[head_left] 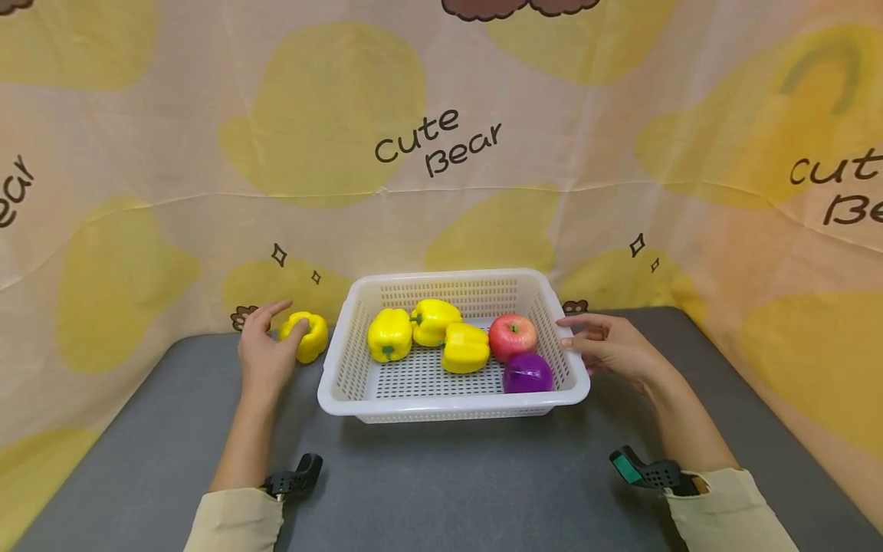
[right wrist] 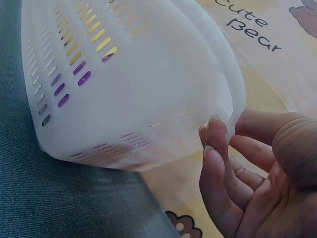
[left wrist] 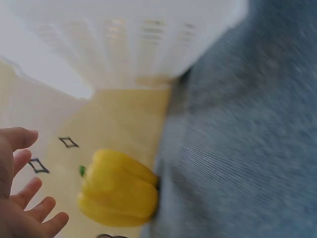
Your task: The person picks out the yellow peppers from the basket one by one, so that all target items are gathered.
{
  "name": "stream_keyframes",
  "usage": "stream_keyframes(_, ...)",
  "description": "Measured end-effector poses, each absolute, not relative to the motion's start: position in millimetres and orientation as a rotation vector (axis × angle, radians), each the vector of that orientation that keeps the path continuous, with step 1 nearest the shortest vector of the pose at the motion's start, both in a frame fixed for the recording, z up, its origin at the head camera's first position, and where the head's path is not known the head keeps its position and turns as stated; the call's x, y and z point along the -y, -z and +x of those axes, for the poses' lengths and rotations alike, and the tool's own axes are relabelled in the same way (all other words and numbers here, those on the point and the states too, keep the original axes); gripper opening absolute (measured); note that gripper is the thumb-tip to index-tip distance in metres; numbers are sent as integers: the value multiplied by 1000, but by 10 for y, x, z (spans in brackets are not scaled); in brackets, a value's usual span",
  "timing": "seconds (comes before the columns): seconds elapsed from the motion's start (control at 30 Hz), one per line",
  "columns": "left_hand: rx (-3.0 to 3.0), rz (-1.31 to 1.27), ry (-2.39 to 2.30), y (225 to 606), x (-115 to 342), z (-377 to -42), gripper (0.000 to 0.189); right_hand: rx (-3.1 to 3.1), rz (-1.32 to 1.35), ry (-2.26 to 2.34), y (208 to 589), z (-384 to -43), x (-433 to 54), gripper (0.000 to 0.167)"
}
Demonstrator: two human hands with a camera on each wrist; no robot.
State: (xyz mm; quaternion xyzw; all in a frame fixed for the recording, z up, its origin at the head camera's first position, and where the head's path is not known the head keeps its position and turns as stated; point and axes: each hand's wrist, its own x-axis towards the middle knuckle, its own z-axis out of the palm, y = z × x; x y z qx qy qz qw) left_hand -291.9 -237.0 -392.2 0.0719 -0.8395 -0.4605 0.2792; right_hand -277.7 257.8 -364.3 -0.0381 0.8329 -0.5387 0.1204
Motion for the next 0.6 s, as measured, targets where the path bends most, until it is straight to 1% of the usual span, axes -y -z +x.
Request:
stream_keyframes(0.3,2304,150,1221,3640,2215,-2776,44,-2404,-138,1598,3660,-2786,-2585,62)
stream_keyframes(0.6,2332,32,1227,3436,1943,-2631,44,-2411,-150,1588,3664,-2791,-2595,62)
